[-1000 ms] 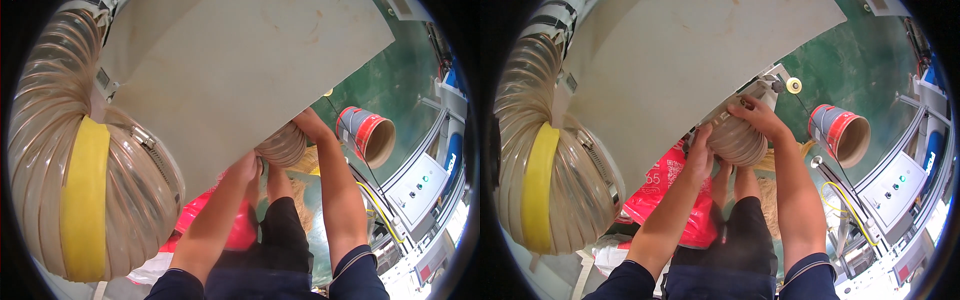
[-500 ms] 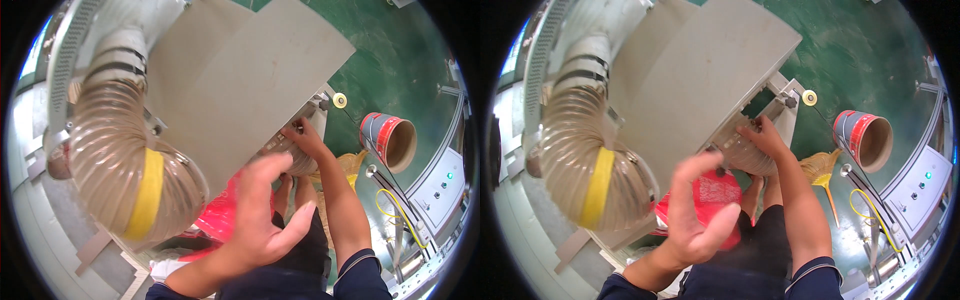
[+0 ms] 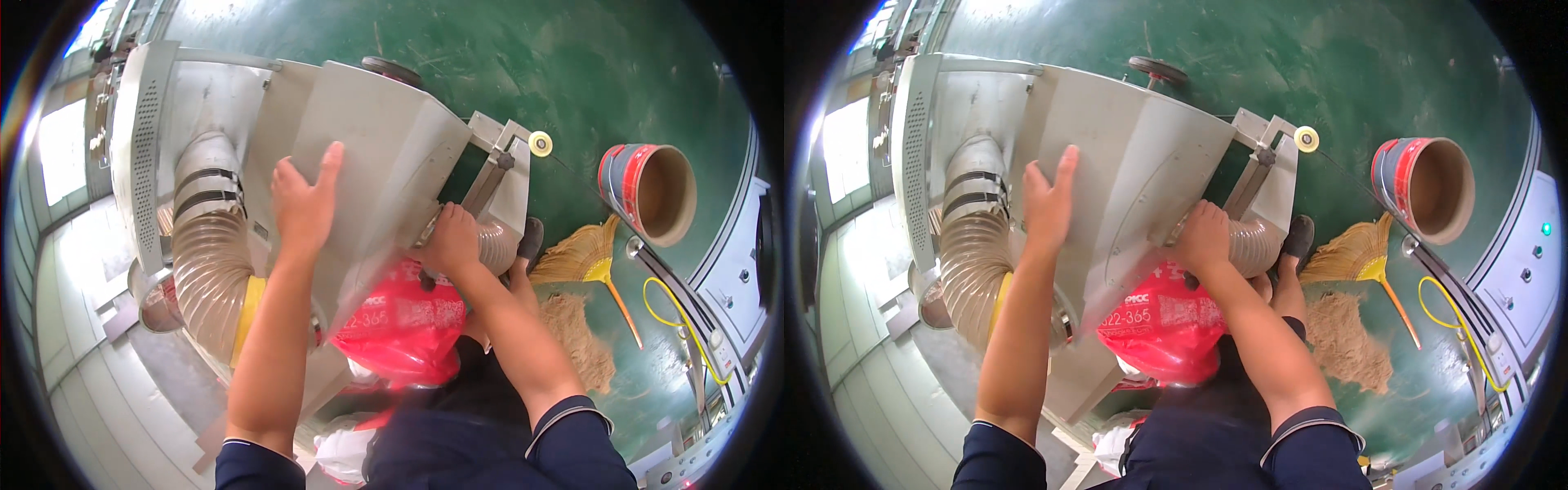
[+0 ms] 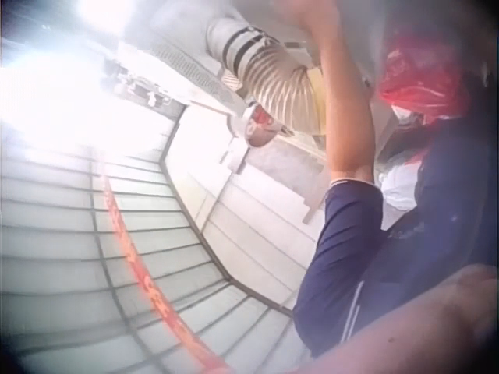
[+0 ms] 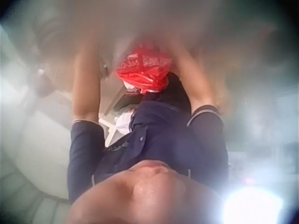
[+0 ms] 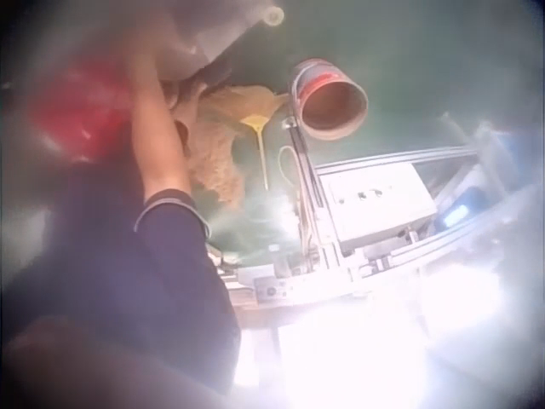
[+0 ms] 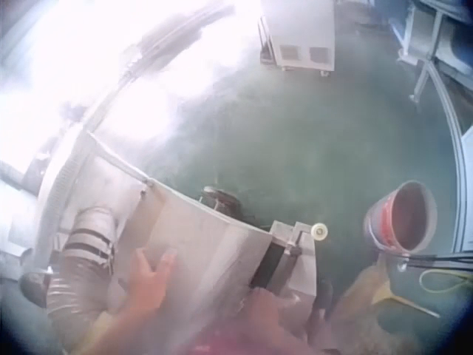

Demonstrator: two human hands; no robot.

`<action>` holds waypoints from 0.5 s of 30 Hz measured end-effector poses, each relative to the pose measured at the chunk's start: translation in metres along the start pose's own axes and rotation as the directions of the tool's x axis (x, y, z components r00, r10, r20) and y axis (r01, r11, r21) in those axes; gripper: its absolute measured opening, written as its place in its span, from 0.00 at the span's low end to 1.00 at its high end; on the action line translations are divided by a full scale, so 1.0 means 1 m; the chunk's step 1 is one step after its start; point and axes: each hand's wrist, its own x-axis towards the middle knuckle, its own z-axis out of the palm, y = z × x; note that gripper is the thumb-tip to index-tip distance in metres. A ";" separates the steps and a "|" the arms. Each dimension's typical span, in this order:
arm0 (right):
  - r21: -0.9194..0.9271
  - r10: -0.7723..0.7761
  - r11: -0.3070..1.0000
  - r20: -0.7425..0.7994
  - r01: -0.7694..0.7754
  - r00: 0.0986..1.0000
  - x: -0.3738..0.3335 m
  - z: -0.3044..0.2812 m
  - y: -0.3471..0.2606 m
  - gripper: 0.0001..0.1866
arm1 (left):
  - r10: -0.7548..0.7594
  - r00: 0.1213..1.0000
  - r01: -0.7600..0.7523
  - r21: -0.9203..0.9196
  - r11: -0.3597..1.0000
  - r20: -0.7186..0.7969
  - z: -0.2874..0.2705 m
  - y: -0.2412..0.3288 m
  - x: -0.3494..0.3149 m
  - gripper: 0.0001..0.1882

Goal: The person sweeps wood shavings off the floor using a broom, then detaches and reattaches a flexible dust collection hose on a woodworking machine, securing it with a screwdriver.

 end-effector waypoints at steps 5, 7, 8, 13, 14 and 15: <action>0.134 -0.053 0.989 -0.096 0.066 0.994 0.003 0.018 0.019 0.53 | 0.003 0.991 -0.016 -0.093 0.996 -0.133 0.015 -0.013 0.003 0.43; 0.176 -0.066 0.981 -0.117 0.086 0.991 0.005 0.019 0.019 0.49 | -0.045 0.991 0.023 -0.181 0.983 -0.123 0.013 -0.011 0.001 0.41; 0.191 -0.060 0.978 -0.118 0.082 0.991 0.005 0.020 0.017 0.49 | -0.031 0.991 0.003 -0.207 0.978 -0.131 0.011 -0.009 0.000 0.36; 0.214 -0.044 0.974 -0.140 0.073 0.989 0.005 0.013 0.016 0.46 | -0.038 0.993 0.009 -0.243 0.970 -0.115 0.009 0.004 -0.007 0.30; 0.221 -0.027 0.974 -0.103 0.049 0.994 0.005 0.009 0.018 0.45 | -0.023 0.992 -0.006 -0.232 0.973 -0.122 0.010 0.003 -0.007 0.29; 0.230 -0.016 0.973 -0.058 0.029 0.998 0.004 0.003 0.016 0.45 | -0.016 0.991 -0.013 -0.216 0.976 -0.132 0.009 -0.001 -0.009 0.29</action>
